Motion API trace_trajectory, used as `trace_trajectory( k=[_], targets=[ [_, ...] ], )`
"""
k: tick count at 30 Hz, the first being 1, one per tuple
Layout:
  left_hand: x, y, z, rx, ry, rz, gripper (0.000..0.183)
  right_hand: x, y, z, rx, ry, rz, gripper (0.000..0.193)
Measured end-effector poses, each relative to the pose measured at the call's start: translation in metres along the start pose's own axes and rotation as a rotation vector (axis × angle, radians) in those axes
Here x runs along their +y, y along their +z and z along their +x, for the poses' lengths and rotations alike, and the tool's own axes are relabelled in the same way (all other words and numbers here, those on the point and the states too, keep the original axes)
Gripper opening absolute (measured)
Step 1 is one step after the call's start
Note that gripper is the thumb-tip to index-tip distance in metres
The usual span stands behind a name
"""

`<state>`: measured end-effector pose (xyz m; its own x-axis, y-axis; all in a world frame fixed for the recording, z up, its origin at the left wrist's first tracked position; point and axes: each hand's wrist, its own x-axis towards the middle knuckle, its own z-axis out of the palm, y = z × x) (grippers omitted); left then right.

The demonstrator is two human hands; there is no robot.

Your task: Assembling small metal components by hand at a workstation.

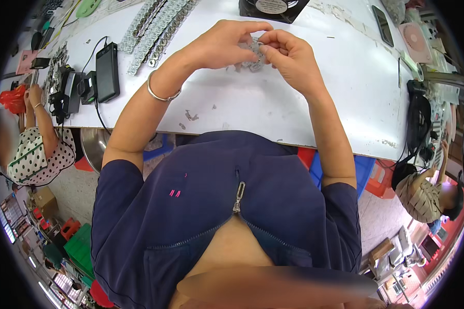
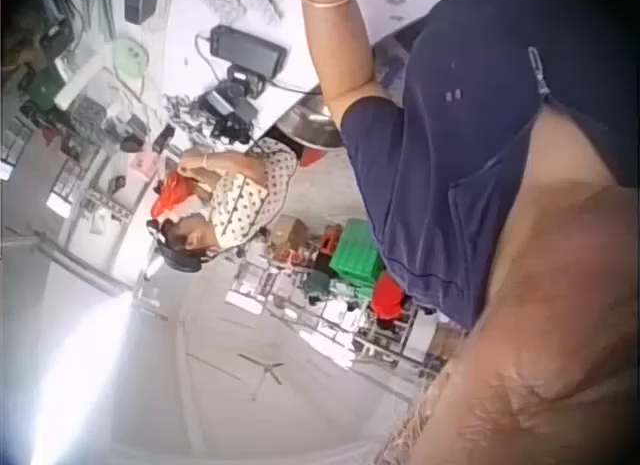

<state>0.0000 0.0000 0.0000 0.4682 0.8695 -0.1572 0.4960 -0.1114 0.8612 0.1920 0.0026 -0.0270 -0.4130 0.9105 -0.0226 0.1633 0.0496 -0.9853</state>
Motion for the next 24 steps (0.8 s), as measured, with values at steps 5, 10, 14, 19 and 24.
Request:
trace_trajectory(
  k=[5, 10, 14, 19, 24],
  targets=[
    [-0.004, 0.009, -0.001, -0.015, -0.088, -0.015, 0.060, -0.002, -0.005, -0.003, -0.116, 0.124, -0.159, 0.023],
    [-0.008, 0.010, 0.002, 0.051, -0.066, -0.076, 0.061, -0.004, -0.007, 0.004, -0.134, 0.153, -0.194, 0.023],
    [-0.005, 0.002, 0.000, -0.011, -0.065, -0.147, 0.063, -0.005, -0.009, 0.005, -0.199, 0.205, -0.058, 0.023],
    [-0.007, 0.005, 0.002, -0.040, -0.042, -0.204, 0.058, -0.005, -0.009, 0.003, -0.172, 0.167, -0.075, 0.023],
    [-0.014, 0.005, 0.001, -0.036, 0.152, 0.057, 0.036, -0.010, -0.014, -0.008, -0.059, 0.132, -0.070, 0.023]
  ],
)
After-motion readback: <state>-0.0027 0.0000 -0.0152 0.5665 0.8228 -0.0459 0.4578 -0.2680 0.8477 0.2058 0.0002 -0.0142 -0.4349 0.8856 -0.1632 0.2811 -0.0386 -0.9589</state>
